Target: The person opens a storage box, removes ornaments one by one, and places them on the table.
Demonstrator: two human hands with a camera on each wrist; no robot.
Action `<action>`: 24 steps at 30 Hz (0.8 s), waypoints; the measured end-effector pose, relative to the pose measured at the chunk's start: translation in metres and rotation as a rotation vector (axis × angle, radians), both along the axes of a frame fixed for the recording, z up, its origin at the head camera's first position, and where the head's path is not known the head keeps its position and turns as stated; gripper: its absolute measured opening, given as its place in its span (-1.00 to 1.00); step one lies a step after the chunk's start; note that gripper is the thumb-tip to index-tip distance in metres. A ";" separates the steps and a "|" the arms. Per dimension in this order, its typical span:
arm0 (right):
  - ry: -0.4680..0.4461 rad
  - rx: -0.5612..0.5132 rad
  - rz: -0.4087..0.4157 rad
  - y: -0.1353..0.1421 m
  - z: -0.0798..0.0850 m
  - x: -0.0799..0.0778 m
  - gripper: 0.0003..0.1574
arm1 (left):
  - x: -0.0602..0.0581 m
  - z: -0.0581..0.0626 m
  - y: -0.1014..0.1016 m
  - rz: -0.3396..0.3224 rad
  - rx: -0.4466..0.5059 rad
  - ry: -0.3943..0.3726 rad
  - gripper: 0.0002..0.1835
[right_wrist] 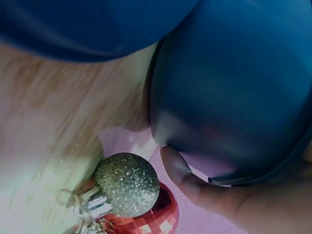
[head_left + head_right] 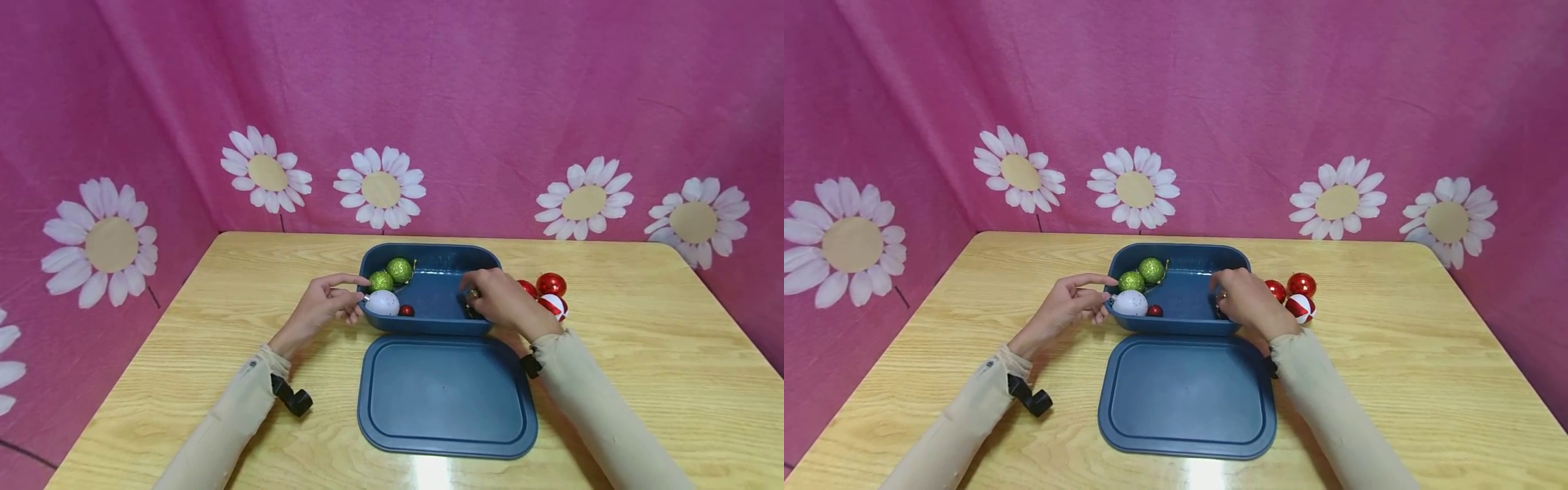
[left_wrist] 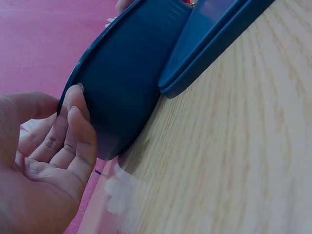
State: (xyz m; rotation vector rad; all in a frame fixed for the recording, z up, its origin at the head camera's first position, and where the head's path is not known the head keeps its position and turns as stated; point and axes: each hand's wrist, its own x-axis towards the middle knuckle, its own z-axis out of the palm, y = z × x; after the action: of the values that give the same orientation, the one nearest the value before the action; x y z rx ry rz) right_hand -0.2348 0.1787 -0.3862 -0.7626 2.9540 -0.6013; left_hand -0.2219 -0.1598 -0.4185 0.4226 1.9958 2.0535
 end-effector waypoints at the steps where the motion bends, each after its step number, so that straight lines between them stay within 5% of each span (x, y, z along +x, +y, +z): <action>1: 0.003 -0.003 0.002 0.000 0.000 0.000 -0.72 | 0.000 0.000 0.000 0.000 0.003 -0.002 -0.65; 12: 0.044 -0.094 0.045 0.006 0.001 -0.005 -0.83 | 0.001 0.001 0.000 -0.004 0.015 -0.030 -0.64; 24: 0.123 -0.192 -0.054 0.017 0.021 -0.001 -0.76 | 0.001 0.001 -0.001 -0.013 0.021 -0.039 -0.63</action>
State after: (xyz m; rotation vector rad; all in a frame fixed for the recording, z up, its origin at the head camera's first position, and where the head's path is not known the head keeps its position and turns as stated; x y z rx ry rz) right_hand -0.2355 0.1956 -0.3655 -0.7617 3.0701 -0.8831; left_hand -0.2211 -0.1606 -0.4173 0.3952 1.9452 2.0610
